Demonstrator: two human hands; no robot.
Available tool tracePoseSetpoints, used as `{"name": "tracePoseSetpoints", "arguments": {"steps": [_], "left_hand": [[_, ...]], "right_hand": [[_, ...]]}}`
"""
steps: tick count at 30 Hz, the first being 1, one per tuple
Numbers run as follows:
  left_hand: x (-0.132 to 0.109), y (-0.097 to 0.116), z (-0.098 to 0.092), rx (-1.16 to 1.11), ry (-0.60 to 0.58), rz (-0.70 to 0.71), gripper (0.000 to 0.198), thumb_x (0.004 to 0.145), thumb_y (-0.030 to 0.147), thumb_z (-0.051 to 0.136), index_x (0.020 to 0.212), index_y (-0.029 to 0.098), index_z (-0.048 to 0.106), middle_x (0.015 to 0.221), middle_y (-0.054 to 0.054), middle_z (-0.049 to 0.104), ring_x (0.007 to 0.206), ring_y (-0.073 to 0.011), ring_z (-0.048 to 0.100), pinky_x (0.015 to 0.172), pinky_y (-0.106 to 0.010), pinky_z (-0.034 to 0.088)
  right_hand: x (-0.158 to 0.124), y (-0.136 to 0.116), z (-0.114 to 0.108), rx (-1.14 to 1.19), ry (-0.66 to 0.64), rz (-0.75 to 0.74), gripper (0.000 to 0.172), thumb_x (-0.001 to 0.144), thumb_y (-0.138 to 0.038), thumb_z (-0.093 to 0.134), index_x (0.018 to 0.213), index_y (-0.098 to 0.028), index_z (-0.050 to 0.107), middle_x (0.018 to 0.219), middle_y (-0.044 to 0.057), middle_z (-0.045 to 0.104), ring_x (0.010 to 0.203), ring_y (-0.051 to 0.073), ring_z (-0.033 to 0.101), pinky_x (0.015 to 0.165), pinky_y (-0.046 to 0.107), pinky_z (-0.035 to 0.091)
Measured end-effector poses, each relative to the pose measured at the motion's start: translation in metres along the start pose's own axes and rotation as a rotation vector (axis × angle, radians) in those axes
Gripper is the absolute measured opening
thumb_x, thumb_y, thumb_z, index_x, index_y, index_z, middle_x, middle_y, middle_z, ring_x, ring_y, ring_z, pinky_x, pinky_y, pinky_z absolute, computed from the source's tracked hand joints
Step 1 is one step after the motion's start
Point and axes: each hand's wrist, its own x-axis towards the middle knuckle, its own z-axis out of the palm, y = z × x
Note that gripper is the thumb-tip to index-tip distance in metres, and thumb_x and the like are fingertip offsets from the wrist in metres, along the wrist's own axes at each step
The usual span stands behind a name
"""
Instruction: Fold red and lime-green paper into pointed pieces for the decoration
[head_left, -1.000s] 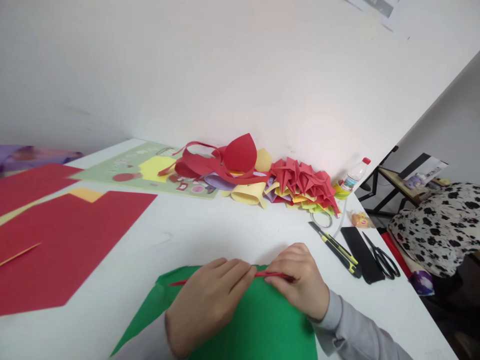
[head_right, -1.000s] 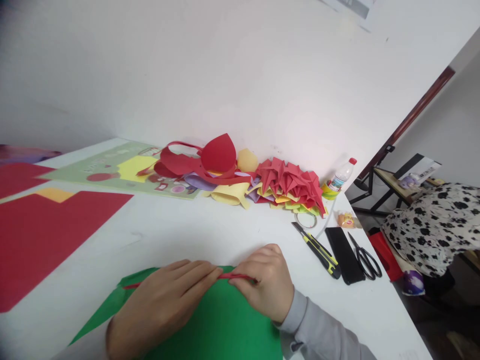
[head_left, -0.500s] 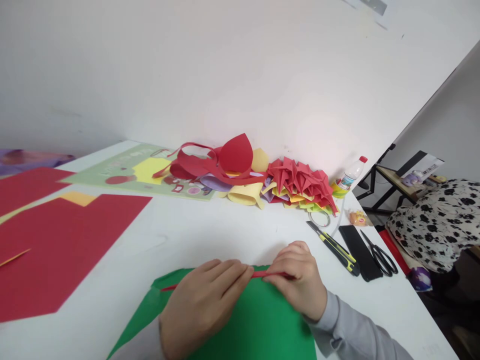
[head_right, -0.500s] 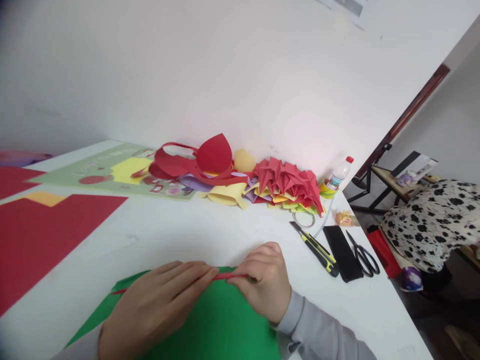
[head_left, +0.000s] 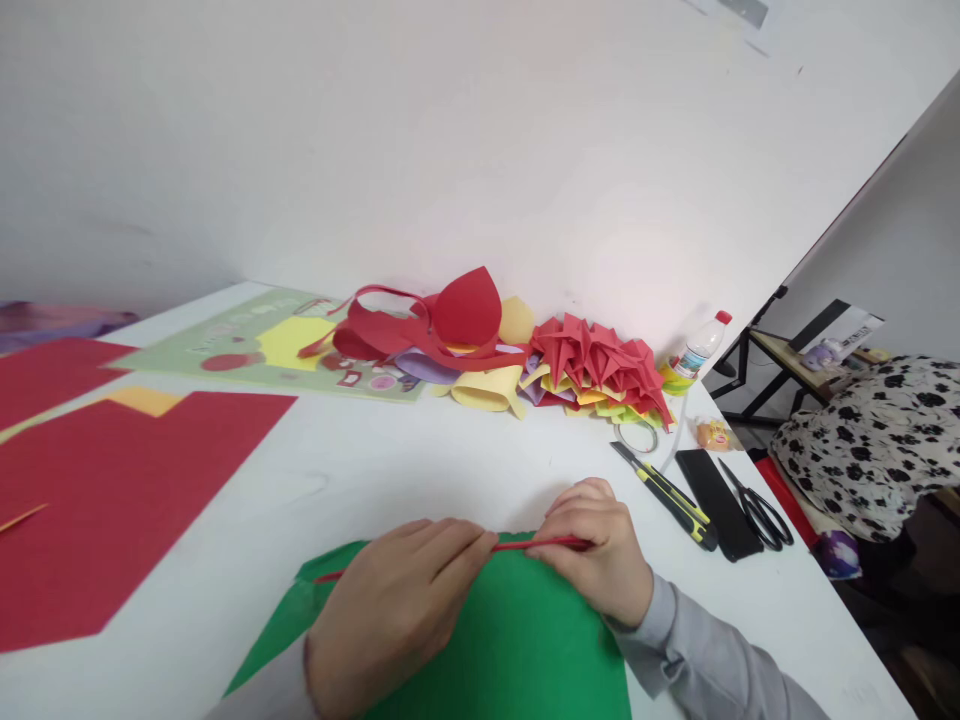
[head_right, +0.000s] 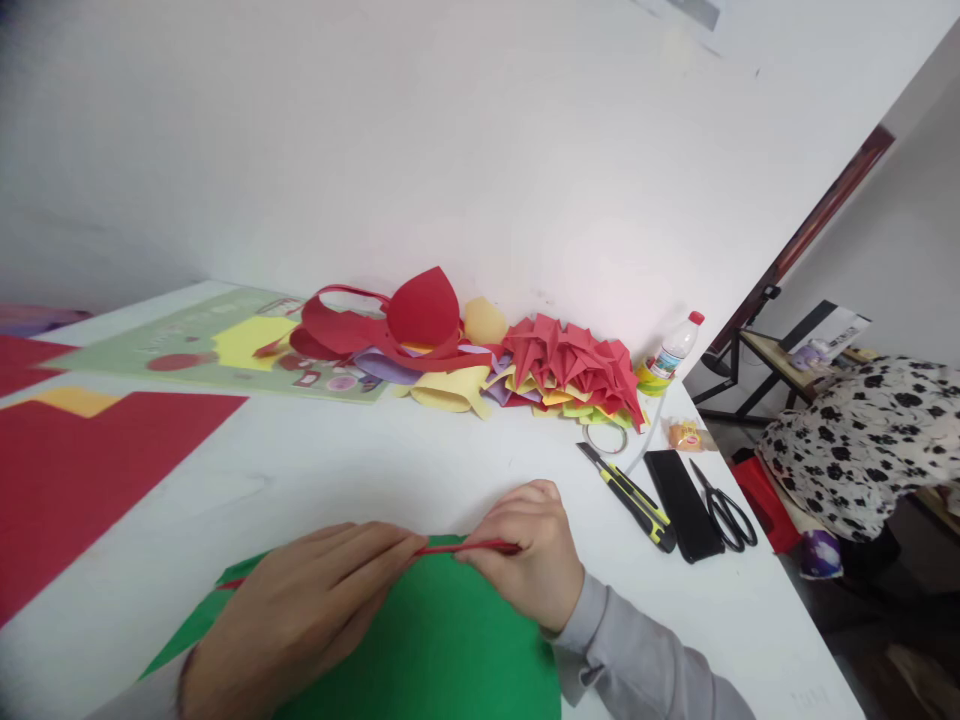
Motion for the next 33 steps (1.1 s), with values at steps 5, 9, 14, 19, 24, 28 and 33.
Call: {"name": "tracePoseSetpoints", "arguments": {"steps": [5, 9, 14, 19, 24, 28, 33], "left_hand": [[0.0004, -0.0013, 0.0009, 0.006, 0.005, 0.002, 0.026, 0.090, 0.008, 0.036, 0.091, 0.016, 0.061, 0.074, -0.002, 0.068, 0.060, -0.0139, 0.061, 0.055, -0.027, 0.046], [0.0003, -0.0027, 0.0018, -0.003, 0.036, -0.011, 0.025, 0.090, 0.009, 0.038, 0.093, 0.017, 0.061, 0.075, -0.001, 0.068, 0.061, -0.0129, 0.062, 0.058, -0.026, 0.047], [0.0001, -0.0041, 0.0019, 0.004, 0.065, -0.013, 0.026, 0.094, 0.012, 0.035, 0.091, 0.017, 0.061, 0.075, -0.001, 0.068, 0.061, -0.0125, 0.062, 0.058, -0.026, 0.046], [0.0034, -0.0034, -0.0010, 0.036, 0.047, -0.003, 0.028, 0.096, 0.013, 0.034, 0.090, 0.015, 0.061, 0.075, -0.002, 0.069, 0.062, -0.0123, 0.063, 0.059, -0.025, 0.047], [0.0033, -0.0042, -0.0016, 0.047, 0.054, -0.007, 0.029, 0.094, 0.011, 0.035, 0.089, 0.015, 0.063, 0.074, -0.003, 0.069, 0.060, -0.0127, 0.063, 0.057, -0.026, 0.047], [0.0049, -0.0051, -0.0031, 0.057, 0.078, -0.011, 0.029, 0.093, 0.012, 0.036, 0.087, 0.016, 0.064, 0.073, -0.002, 0.069, 0.059, -0.0127, 0.063, 0.056, -0.026, 0.047], [0.0072, -0.0050, -0.0054, 0.033, 0.112, -0.011, 0.028, 0.094, 0.014, 0.037, 0.087, 0.015, 0.064, 0.073, -0.003, 0.070, 0.060, -0.0128, 0.064, 0.057, -0.025, 0.048]], "right_hand": [[-0.0006, 0.0025, 0.0001, 0.047, 0.005, 0.075, 0.022, 0.080, -0.038, 0.073, 0.064, -0.023, 0.071, 0.062, 0.000, 0.069, 0.067, 0.016, 0.064, 0.075, 0.033, 0.044], [-0.0005, 0.0031, -0.0007, 0.091, 0.005, 0.169, 0.021, 0.076, -0.039, 0.075, 0.063, -0.023, 0.072, 0.062, 0.001, 0.070, 0.067, 0.017, 0.065, 0.075, 0.033, 0.046], [0.0007, 0.0023, -0.0029, 0.171, 0.025, 0.252, 0.020, 0.073, -0.038, 0.078, 0.061, -0.023, 0.072, 0.060, 0.001, 0.069, 0.064, 0.016, 0.063, 0.073, 0.032, 0.047], [0.0022, 0.0016, -0.0040, 0.253, 0.024, 0.329, 0.018, 0.069, -0.036, 0.081, 0.060, -0.022, 0.073, 0.061, 0.002, 0.069, 0.063, 0.016, 0.063, 0.071, 0.032, 0.047], [0.0025, 0.0012, -0.0051, 0.349, 0.033, 0.395, 0.016, 0.066, -0.033, 0.083, 0.061, -0.021, 0.074, 0.061, 0.003, 0.068, 0.062, 0.016, 0.061, 0.067, 0.030, 0.048], [0.0011, 0.0041, -0.0050, 0.451, 0.041, 0.454, 0.012, 0.064, -0.031, 0.084, 0.064, -0.022, 0.076, 0.065, 0.003, 0.068, 0.064, 0.016, 0.061, 0.064, 0.028, 0.049], [0.0002, 0.0074, -0.0039, 0.506, 0.060, 0.457, 0.014, 0.062, -0.033, 0.085, 0.064, -0.023, 0.076, 0.065, 0.003, 0.068, 0.064, 0.015, 0.060, 0.063, 0.028, 0.048]]}}
